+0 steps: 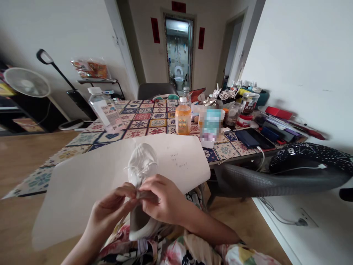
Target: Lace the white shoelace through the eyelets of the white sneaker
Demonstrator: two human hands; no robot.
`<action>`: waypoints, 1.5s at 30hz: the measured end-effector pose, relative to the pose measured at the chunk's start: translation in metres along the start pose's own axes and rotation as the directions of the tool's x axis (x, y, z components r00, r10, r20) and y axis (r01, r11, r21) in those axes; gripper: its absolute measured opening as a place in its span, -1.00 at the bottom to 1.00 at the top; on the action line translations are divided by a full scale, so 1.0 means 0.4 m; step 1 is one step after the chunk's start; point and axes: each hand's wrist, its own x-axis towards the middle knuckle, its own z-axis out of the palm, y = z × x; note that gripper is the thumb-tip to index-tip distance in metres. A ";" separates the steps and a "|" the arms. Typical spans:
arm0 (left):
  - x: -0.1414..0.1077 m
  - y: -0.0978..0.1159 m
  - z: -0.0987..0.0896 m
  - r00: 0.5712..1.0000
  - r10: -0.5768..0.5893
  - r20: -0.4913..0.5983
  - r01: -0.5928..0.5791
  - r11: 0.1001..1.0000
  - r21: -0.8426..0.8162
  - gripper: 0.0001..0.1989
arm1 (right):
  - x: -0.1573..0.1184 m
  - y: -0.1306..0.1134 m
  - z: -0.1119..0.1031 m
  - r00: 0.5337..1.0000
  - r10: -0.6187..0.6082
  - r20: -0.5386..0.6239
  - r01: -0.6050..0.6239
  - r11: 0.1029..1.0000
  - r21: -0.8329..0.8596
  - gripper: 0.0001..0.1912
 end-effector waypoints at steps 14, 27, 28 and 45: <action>0.012 -0.007 -0.009 0.994 0.102 -0.029 -0.090 0.956 0.279 -0.85 | 0.005 0.007 0.002 0.962 0.203 0.181 -0.212 0.977 0.035 -0.95; 0.014 -0.010 -0.006 0.991 -0.131 -0.030 0.133 0.987 0.089 -0.60 | 0.005 0.025 0.009 0.921 -0.387 0.042 0.372 0.842 -0.390 -0.94; 0.015 -0.016 -0.009 0.989 -0.142 -0.033 0.144 0.986 0.083 -0.62 | 0.006 0.027 0.004 0.915 -0.399 0.055 0.390 0.844 -0.369 -0.95; 0.044 -0.071 -0.052 0.992 -0.011 -0.125 0.062 0.910 0.411 -0.85 | 0.015 0.028 -0.040 0.929 -0.271 0.252 0.334 0.908 -0.253 -0.94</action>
